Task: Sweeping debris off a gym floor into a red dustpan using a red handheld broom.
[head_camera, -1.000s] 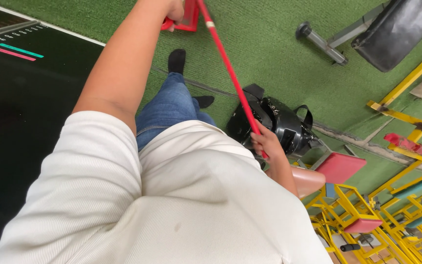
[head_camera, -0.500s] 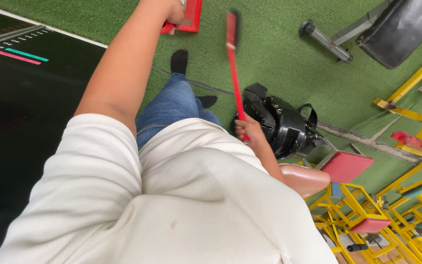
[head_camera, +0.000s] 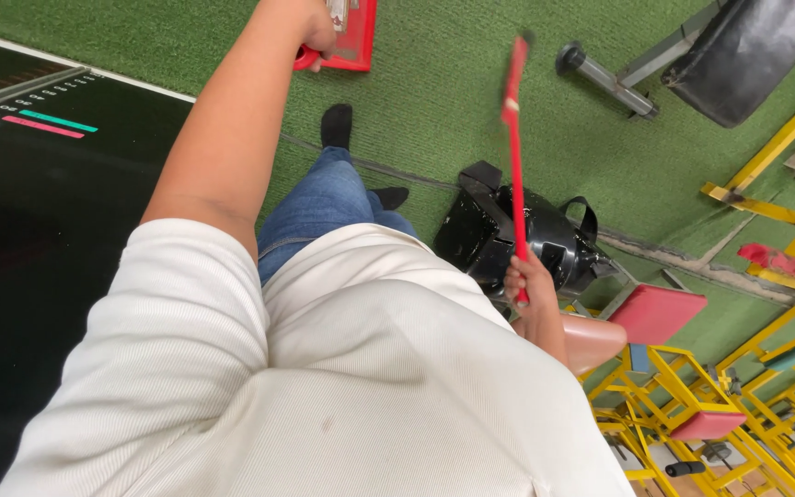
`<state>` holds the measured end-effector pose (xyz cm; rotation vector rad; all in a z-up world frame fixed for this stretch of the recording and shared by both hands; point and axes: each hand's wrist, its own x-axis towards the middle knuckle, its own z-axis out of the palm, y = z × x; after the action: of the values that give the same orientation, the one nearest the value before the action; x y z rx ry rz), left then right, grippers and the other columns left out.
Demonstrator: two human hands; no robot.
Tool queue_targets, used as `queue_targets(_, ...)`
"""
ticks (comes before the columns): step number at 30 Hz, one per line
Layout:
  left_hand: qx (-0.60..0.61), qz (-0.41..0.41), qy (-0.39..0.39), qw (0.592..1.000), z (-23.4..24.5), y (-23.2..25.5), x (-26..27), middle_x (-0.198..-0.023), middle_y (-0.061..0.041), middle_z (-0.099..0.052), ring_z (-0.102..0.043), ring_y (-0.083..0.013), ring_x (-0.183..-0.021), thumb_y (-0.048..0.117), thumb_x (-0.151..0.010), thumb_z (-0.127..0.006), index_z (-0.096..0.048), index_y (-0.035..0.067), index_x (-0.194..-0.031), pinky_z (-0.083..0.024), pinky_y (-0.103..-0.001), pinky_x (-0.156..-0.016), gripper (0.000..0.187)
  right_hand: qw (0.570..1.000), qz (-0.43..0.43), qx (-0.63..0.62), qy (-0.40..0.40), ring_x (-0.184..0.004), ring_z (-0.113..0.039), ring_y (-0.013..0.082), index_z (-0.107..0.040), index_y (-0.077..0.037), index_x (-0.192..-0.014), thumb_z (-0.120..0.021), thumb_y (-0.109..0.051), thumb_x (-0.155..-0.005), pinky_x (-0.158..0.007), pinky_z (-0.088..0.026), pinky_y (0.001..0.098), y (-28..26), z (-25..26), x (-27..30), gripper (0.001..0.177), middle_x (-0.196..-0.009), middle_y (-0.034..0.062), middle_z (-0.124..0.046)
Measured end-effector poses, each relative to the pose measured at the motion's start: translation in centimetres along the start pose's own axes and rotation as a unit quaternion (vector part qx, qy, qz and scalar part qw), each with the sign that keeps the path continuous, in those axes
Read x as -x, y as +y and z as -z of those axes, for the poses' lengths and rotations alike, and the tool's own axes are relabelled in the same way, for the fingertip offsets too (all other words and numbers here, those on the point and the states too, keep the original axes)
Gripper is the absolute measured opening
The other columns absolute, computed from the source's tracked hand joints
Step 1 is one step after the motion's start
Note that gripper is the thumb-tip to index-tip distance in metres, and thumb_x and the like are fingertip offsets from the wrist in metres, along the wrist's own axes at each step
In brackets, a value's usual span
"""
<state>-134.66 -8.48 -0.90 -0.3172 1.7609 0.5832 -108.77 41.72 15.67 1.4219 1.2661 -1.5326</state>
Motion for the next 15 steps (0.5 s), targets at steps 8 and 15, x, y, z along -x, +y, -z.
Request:
queue_targets(8, -0.008, 0.003, 0.02, 1.0, -0.7, 0.9, 2.4, -0.076, -0.012, -0.071, -0.066, -0.0247, -0.064, 0.018, -0.097, -0.066, -0.073, 0.004, -0.088, -0.054, -0.046, -0.061, 0.019, 0.984, -0.025, 0.162, 0.074, -0.046, -0.042, 0.0069, -0.049, -0.026, -0.148, -0.059, 0.005, -0.089, -0.039, -0.034, 0.022, 3.6, -9.2, -5.0, 0.067, -0.064, -0.0041, -0.047)
queue_targets(15, 0.025, -0.013, -0.004, 1.0, -0.8, 0.1, -0.1, -0.076, -0.012, -0.071, -0.067, -0.0229, -0.063, 0.015, -0.097, -0.065, -0.072, 0.003, -0.091, -0.056, -0.044, -0.061, 0.015, 0.969, -0.01, 0.197, -0.15, -0.05, -0.038, 0.0061, -0.039, -0.016, -0.161, -0.062, 0.004, -0.092, -0.042, -0.031, 0.019, 2.0, -6.7, -0.3, 0.076, -0.068, -0.003, -0.047)
